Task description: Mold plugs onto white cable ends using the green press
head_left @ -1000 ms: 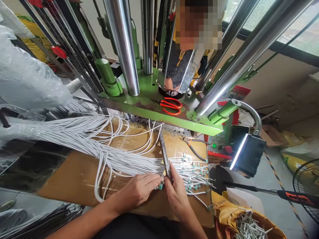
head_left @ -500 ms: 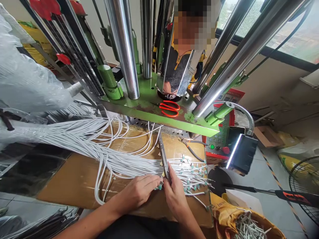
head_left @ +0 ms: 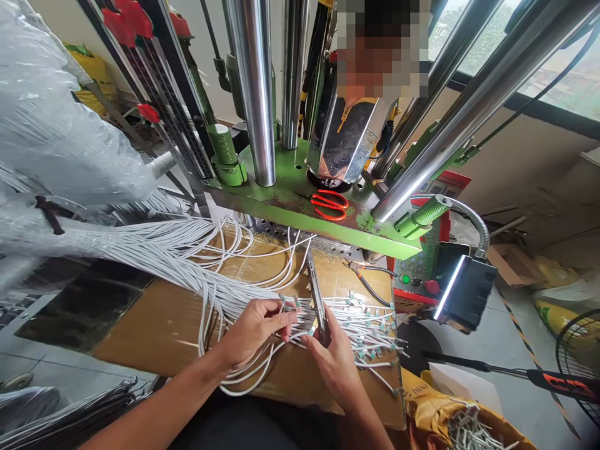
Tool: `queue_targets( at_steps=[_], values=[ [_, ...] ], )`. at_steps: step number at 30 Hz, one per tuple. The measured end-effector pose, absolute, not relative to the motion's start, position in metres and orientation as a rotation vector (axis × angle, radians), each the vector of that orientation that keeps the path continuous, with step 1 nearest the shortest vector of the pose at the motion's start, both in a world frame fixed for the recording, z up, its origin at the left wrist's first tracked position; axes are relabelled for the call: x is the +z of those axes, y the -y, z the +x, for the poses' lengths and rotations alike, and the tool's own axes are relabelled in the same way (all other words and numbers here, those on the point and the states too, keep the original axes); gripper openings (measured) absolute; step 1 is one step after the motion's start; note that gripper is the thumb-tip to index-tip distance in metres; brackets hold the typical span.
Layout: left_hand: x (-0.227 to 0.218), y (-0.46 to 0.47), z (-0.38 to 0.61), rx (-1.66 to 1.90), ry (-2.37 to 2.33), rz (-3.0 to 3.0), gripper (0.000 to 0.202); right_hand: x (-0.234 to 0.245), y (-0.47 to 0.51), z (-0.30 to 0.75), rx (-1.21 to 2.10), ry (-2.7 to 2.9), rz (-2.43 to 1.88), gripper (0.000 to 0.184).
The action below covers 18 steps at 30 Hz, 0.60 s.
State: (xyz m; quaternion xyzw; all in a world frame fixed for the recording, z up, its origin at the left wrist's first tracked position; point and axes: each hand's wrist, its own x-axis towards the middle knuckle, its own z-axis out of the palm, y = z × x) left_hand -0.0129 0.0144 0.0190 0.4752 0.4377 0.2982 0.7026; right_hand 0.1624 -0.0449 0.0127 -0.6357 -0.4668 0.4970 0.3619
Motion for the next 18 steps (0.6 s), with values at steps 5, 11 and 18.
queue_targets(
  at_steps=[5, 11, 18],
  values=[
    [0.019, -0.017, -0.01, 0.681, -1.097, 1.537, 0.022, 0.009, 0.045, 0.163, 1.302, 1.155, -1.615, 0.061],
    [0.003, -0.03, -0.007, 0.769, -0.716, 2.296, 0.026, 0.01, 0.045, 0.164, 1.294, 1.16, -1.621, 0.061],
    [0.0, -0.033, -0.011, 0.793, -0.644, 2.575, 0.028, 0.015, 0.042, 0.162, 1.302, 1.137, -1.628, 0.062]
  ],
)
